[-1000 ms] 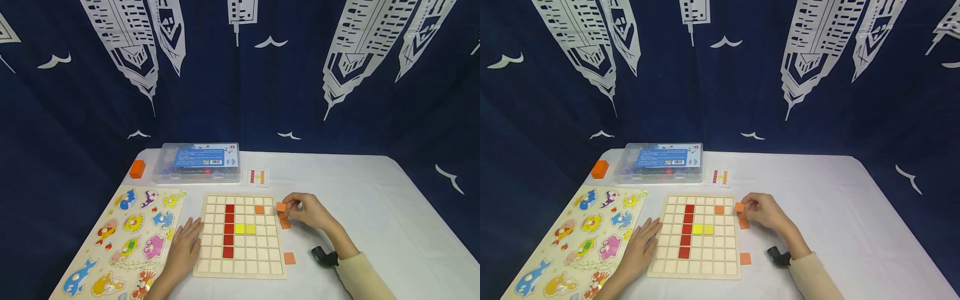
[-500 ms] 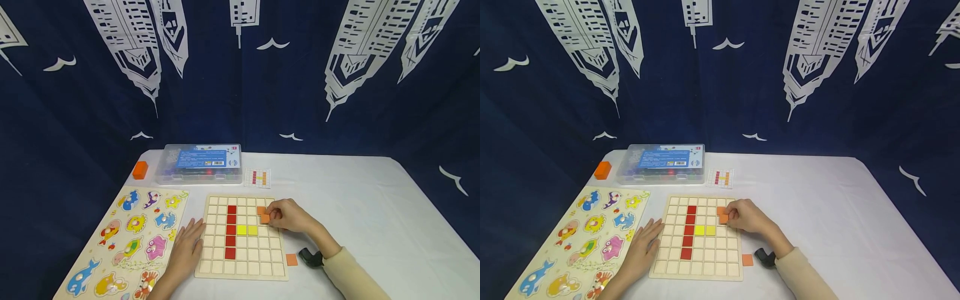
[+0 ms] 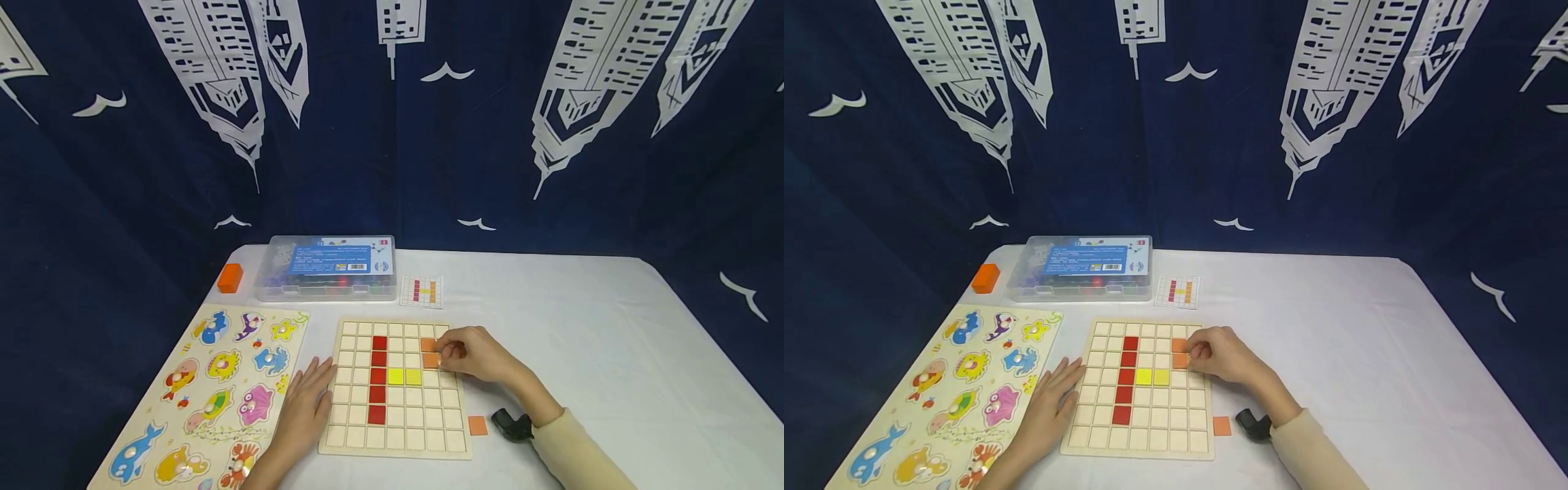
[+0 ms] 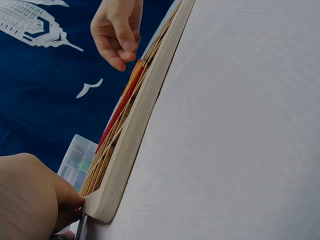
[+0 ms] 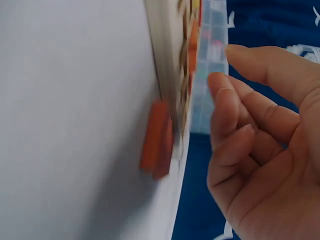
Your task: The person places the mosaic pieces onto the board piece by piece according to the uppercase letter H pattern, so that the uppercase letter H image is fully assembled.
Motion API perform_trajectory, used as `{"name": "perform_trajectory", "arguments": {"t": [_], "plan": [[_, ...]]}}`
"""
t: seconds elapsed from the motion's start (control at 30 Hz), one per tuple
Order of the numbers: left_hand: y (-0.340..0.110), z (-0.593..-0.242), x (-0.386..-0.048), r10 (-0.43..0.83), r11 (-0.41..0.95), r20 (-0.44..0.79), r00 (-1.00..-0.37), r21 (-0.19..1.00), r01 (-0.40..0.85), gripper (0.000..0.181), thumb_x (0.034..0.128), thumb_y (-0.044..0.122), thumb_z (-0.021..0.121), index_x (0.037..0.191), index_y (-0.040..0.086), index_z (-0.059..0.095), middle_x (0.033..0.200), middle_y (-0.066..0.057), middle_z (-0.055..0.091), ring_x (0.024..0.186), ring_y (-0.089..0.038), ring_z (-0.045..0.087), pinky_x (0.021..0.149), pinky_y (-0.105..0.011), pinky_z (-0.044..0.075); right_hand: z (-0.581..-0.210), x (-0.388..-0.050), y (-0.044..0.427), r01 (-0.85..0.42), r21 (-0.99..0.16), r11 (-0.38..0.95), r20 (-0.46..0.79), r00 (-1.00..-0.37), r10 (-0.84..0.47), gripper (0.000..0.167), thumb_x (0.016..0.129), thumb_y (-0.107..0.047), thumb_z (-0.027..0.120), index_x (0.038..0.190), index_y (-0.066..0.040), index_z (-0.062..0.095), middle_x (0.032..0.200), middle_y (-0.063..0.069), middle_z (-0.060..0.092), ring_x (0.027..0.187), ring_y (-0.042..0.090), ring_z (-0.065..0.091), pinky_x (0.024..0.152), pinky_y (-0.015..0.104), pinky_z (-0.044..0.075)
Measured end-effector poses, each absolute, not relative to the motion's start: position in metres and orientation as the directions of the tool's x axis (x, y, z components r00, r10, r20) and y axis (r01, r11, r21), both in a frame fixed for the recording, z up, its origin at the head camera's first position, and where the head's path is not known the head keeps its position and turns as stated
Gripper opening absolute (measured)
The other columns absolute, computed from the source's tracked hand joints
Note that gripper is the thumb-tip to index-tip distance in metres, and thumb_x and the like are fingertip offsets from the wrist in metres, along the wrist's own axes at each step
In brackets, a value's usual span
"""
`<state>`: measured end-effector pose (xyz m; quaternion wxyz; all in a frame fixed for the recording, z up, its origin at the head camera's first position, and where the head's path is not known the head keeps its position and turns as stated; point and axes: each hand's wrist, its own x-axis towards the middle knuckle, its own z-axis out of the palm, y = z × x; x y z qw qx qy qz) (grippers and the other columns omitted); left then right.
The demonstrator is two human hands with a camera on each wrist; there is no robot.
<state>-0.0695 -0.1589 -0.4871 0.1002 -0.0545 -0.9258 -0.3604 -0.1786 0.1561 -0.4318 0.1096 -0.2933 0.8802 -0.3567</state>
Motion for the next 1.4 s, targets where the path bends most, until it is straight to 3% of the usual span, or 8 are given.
{"name": "perform_trajectory", "arguments": {"t": [0.23, 0.63, 1.07, 1.4], "plan": [[-0.159, -0.486, -0.070, 0.036, 0.738, 0.222, -0.974, 0.652, 0.176, 0.043, 0.0885, -0.002, 0.059, 0.132, -0.004, 0.057, 0.145, -0.015, 0.051, 0.142, -0.039, 0.035, 0.117, -0.060, 0.017, -0.428, -0.178, 0.180, -0.422, -0.689, 0.590, 0.080, -0.852, -0.517, 0.016, 0.084, -0.005, 0.072, 0.100, -0.004, 0.071, 0.078, -0.005, 0.063, 0.071, 0.005, 0.054, 0.064, 0.021, 0.049], [-0.158, -0.489, -0.069, 0.033, 0.733, 0.224, -0.974, 0.657, 0.175, 0.044, 0.0879, -0.001, 0.059, 0.132, -0.003, 0.057, 0.145, -0.015, 0.051, 0.142, -0.039, 0.035, 0.117, -0.060, 0.016, -0.431, -0.173, 0.200, -0.372, -0.704, 0.604, 0.077, -0.886, -0.456, 0.018, 0.083, -0.007, 0.074, 0.100, -0.007, 0.071, 0.081, -0.006, 0.064, 0.072, 0.008, 0.054, 0.061, 0.021, 0.047], [-0.160, -0.488, -0.068, 0.027, 0.735, 0.228, -0.973, 0.655, 0.174, 0.044, 0.0876, -0.002, 0.059, 0.131, -0.004, 0.057, 0.145, -0.016, 0.051, 0.142, -0.039, 0.035, 0.117, -0.059, 0.016, -0.455, -0.161, 0.226, -0.280, -0.823, 0.494, 0.052, -0.903, -0.426, 0.034, 0.077, -0.013, 0.082, 0.106, -0.004, 0.067, 0.087, 0.007, 0.064, 0.071, 0.008, 0.053, 0.061, 0.019, 0.045], [-0.159, -0.487, -0.068, 0.035, 0.735, 0.231, -0.972, 0.653, 0.181, 0.044, 0.0884, -0.001, 0.059, 0.132, -0.003, 0.057, 0.145, -0.014, 0.051, 0.143, -0.038, 0.035, 0.118, -0.059, 0.016, -0.468, -0.159, 0.224, -0.267, -0.807, 0.527, 0.035, -0.912, -0.408, 0.033, 0.074, -0.015, 0.084, 0.102, -0.006, 0.067, 0.085, 0.005, 0.064, 0.068, 0.007, 0.051, 0.060, 0.019, 0.045]]}}
